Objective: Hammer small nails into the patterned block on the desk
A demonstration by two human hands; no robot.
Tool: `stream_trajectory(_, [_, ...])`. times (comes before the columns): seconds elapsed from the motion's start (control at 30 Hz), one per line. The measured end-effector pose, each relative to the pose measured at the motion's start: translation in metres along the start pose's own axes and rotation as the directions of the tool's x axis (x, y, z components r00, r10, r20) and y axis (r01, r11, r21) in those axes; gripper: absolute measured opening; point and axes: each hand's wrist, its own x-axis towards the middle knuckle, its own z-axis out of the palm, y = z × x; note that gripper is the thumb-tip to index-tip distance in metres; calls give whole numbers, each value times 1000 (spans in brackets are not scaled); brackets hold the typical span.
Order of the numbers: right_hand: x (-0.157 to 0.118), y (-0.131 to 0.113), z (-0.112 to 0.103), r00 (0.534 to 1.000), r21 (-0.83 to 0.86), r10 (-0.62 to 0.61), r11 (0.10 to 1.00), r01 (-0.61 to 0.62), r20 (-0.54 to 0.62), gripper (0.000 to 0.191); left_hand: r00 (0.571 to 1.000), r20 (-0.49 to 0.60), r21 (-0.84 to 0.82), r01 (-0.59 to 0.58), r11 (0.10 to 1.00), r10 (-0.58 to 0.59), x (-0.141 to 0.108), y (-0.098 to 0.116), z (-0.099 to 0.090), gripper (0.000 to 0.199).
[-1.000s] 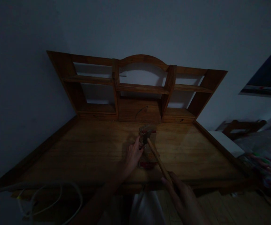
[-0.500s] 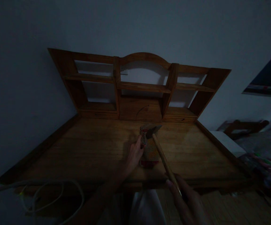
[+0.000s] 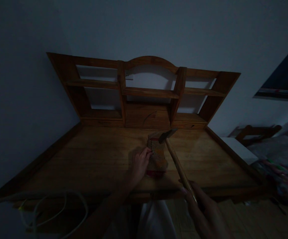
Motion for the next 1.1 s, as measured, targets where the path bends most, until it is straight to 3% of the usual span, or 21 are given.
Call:
stream_trajectory(0.4, [-1,2,2,999,41,45,998,-45,1,52,998,64,-29,-20,999,22,-2,2,-2,14])
stream_trajectory(0.63, [0,1,0,989,69,86,993,-95,124,50,999,27,-8,-35,999,36,-1,10,-6,16])
stream_trajectory(0.77, [1,9,2,986,50,133,989,-138,97,51,999,25,17,-37,999,37,-1,8,-4,15])
stream_trajectory(0.9, [0,11,4,992,46,110,993,-112,54,51,998,29,68,-53,996,51,-2,4,0,14])
stream_trajectory(1.1, [-2,4,1,994,11,61,998,-62,89,50,999,43,118,-35,992,30,-2,3,2,13])
